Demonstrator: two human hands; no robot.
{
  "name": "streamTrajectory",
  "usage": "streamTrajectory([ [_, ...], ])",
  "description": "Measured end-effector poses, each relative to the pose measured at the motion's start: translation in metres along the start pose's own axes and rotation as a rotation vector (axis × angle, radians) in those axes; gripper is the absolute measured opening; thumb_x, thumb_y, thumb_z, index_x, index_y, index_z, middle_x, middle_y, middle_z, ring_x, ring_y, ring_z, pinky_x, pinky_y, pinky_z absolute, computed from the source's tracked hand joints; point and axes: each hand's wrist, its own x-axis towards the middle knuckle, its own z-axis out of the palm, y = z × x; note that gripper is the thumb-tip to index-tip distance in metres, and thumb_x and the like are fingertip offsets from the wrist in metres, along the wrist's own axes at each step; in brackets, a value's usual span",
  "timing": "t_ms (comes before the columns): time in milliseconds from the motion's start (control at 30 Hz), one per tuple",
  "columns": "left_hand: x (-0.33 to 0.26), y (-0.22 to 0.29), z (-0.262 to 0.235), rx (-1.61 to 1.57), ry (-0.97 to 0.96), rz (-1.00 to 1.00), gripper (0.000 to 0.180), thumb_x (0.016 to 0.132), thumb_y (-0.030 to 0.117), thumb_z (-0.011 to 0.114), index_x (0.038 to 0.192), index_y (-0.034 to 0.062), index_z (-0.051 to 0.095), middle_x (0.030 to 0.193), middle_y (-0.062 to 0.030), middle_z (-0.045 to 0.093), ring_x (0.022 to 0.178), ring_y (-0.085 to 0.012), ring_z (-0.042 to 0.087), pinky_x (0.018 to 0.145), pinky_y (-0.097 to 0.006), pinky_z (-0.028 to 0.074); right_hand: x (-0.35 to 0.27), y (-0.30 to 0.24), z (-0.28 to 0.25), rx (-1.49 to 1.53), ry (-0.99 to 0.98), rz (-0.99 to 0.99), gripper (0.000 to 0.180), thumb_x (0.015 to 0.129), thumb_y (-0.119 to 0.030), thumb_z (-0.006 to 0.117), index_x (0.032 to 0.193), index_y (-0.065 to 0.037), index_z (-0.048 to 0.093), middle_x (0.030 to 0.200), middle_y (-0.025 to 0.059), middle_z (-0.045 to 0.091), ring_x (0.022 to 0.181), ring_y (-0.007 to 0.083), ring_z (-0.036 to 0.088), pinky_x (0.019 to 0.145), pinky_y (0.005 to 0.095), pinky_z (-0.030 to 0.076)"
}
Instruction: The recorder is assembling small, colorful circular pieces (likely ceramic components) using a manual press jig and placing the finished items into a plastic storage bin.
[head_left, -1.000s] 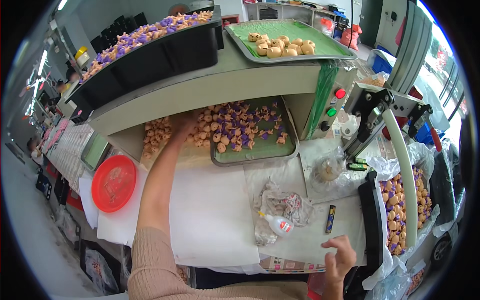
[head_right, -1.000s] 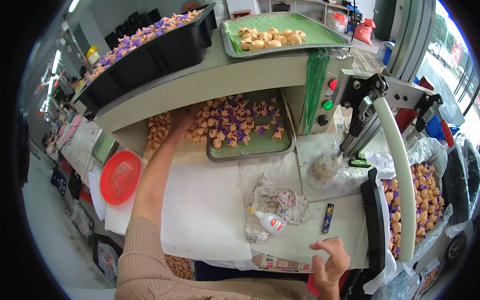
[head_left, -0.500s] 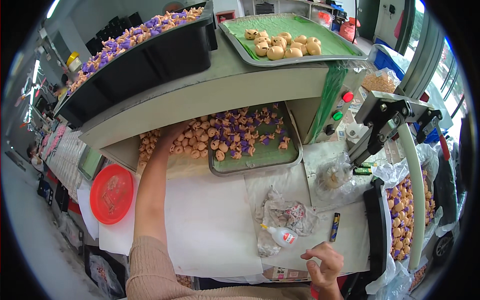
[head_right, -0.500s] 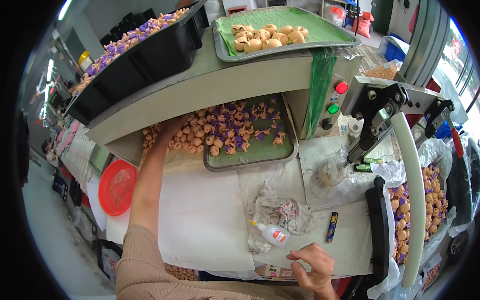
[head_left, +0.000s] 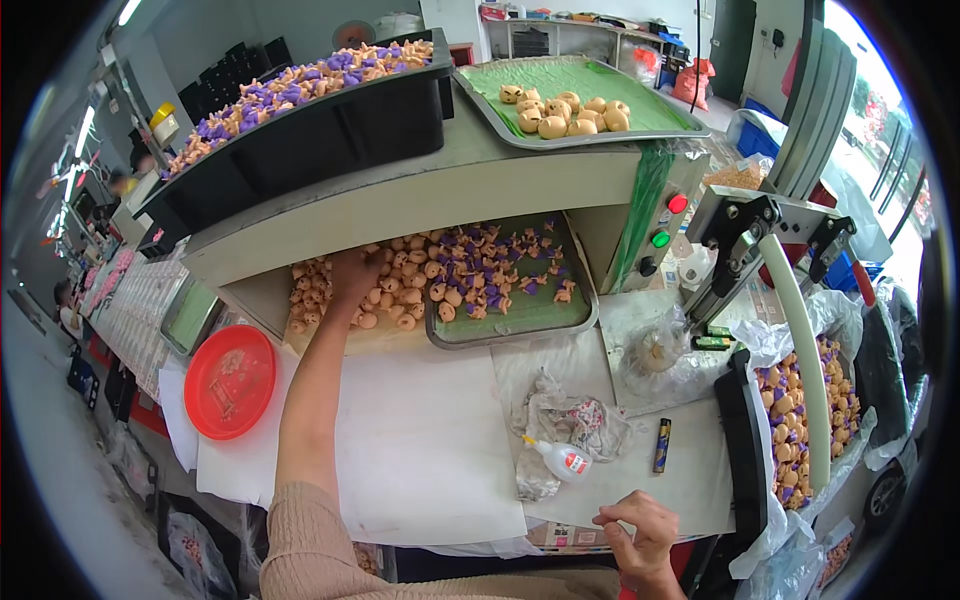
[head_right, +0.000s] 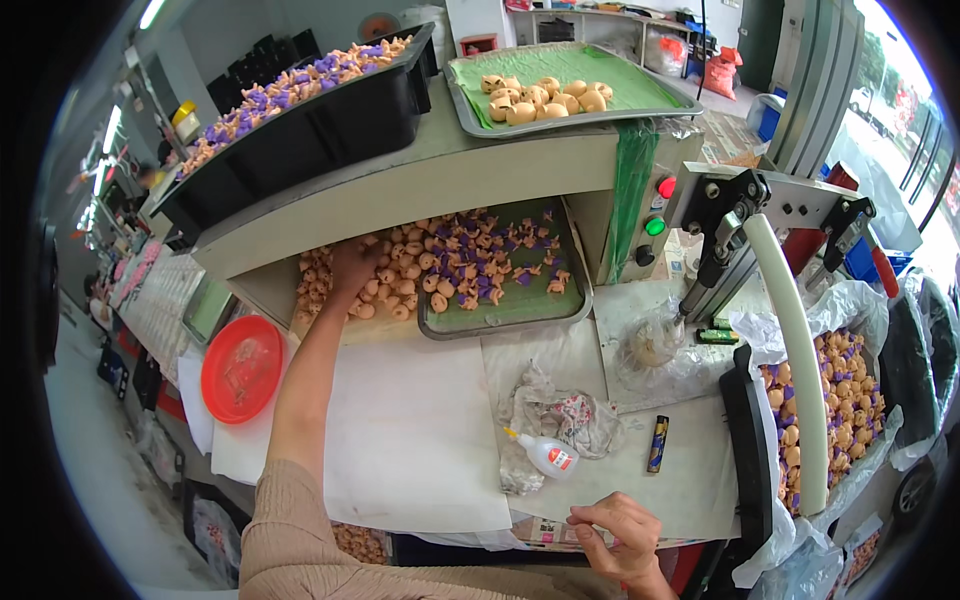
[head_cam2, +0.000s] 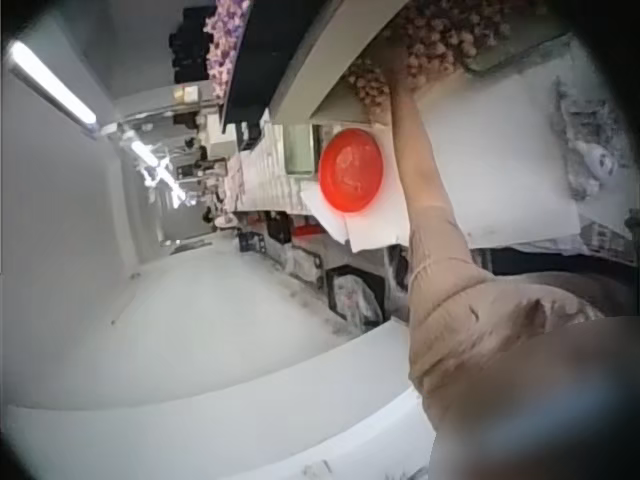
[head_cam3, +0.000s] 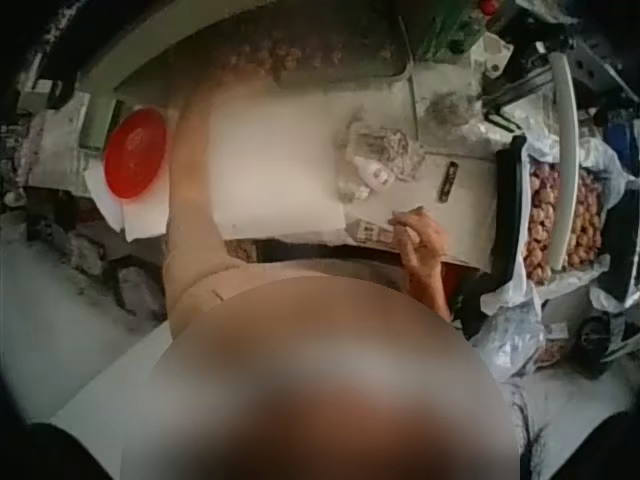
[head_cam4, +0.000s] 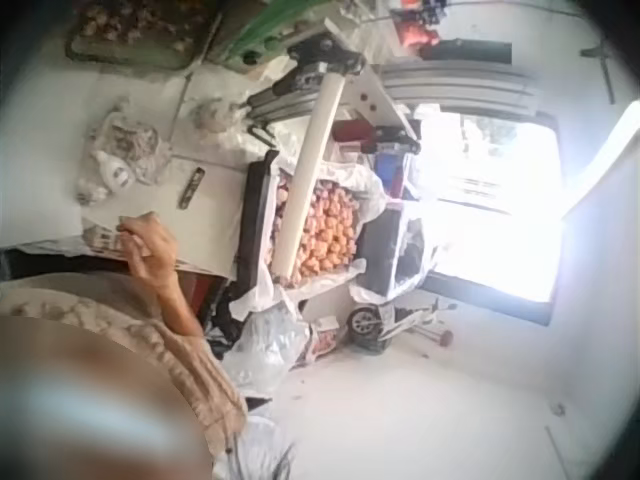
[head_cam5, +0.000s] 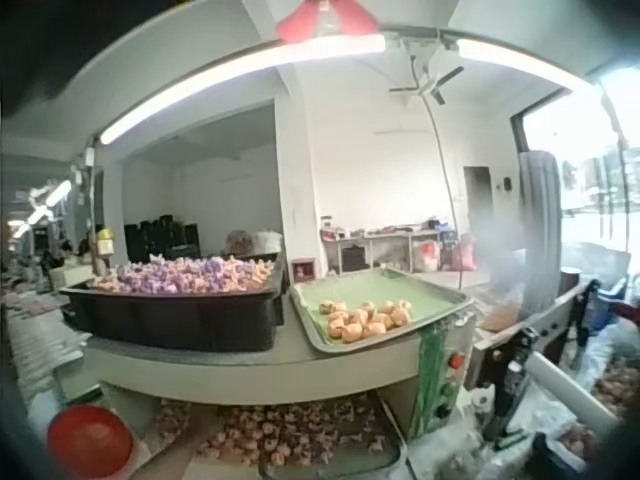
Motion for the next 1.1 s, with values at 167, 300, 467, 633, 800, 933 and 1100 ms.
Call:
streamTrajectory([
  [167,0.009,0.022,-0.014,0.038,-0.367,-0.278,0.04,0.083,0.031,0.065,0.115,0.0076,0.062,0.109,-0.0145,0.064,0.1,-0.0299,0.062,0.082,-0.04,0.049,-0.013,-0.016,0.003,-0.002,-0.012,-0.015,0.015,0.07,0.002,0.064,0.085,0.0,0.069,0.069,0.0074,0.068,0.06,0.0188,0.062,0.058,0.0286,0.049],
  [300,-0.002,-0.002,-0.02,-0.061,-0.213,-0.186,0.04,0.084,0.033,0.065,0.116,0.0079,0.062,0.108,-0.0118,0.065,0.099,-0.0293,0.063,0.083,-0.04,0.049,-0.019,-0.033,0.003,0.009,-0.049,-0.072,0.017,0.071,0.005,0.066,0.087,0.0,0.07,0.07,0.0068,0.068,0.061,0.0174,0.062,0.057,0.0273,0.049],
  [467,-0.016,0.019,-0.053,-0.54,-0.052,-0.406,0.034,0.087,0.03,0.064,0.111,0.0046,0.062,0.097,-0.0099,0.066,0.075,-0.0208,0.065,0.06,-0.032,0.052,-0.044,-0.046,-0.006,-0.024,-0.028,-0.049,0.017,0.07,0.006,0.067,0.085,-0.001,0.07,0.068,0.0068,0.067,0.059,0.0172,0.062,0.056,0.0273,0.048],
  [633,-0.052,0.077,-0.098,-1.041,0.058,-0.718,0.024,0.089,0.027,0.064,0.103,0.0072,0.062,0.08,-0.0042,0.06,0.058,-0.0111,0.055,0.042,-0.022,0.04,-0.062,-0.058,-0.009,-0.027,-0.011,-0.051,0.016,0.07,0.006,0.068,0.084,-0.001,0.07,0.067,0.0064,0.066,0.059,0.0172,0.061,0.054,0.0273,0.048],
  [800,-0.158,0.152,-0.127,-1.119,-0.363,-0.897,0.024,0.089,0.023,0.063,0.106,0.0069,0.059,0.073,0.0005,0.055,0.051,-0.0077,0.049,0.035,-0.018,0.03,-0.076,-0.062,-0.009,-0.027,-0.067,-0.13,0.017,0.07,0.006,0.067,0.084,-0.001,0.07,0.066,0.0066,0.064,0.057,0.0172,0.06,0.054,0.0274,0.047],
  [933,-0.244,0.184,-0.13,-0.633,-0.399,-0.288,0.022,0.081,0.019,0.071,0.1,0.0106,0.064,0.083,-0.0031,0.059,0.064,-0.0121,0.056,0.048,-0.024,0.044,-0.081,-0.052,-0.009,-0.057,-0.052,-0.152,0.016,0.07,0.006,0.067,0.084,-0.001,0.07,0.066,0.0077,0.063,0.057,0.0179,0.059,0.053,0.0281,0.046],
  [1100,-0.273,0.218,-0.143,-0.193,-0.341,0.307,0.03,0.07,0.018,0.078,0.097,0.0152,0.068,0.102,-0.0032,0.058,0.081,-0.0214,0.058,0.068,-0.032,0.052,-0.083,-0.049,-0.012,-0.118,0.006,-0.13,0.017,0.071,0.005,0.069,0.086,-0.001,0.069,0.067,0.0091,0.063,0.058,0.0198,0.058,0.054,0.0297,0.045],
])
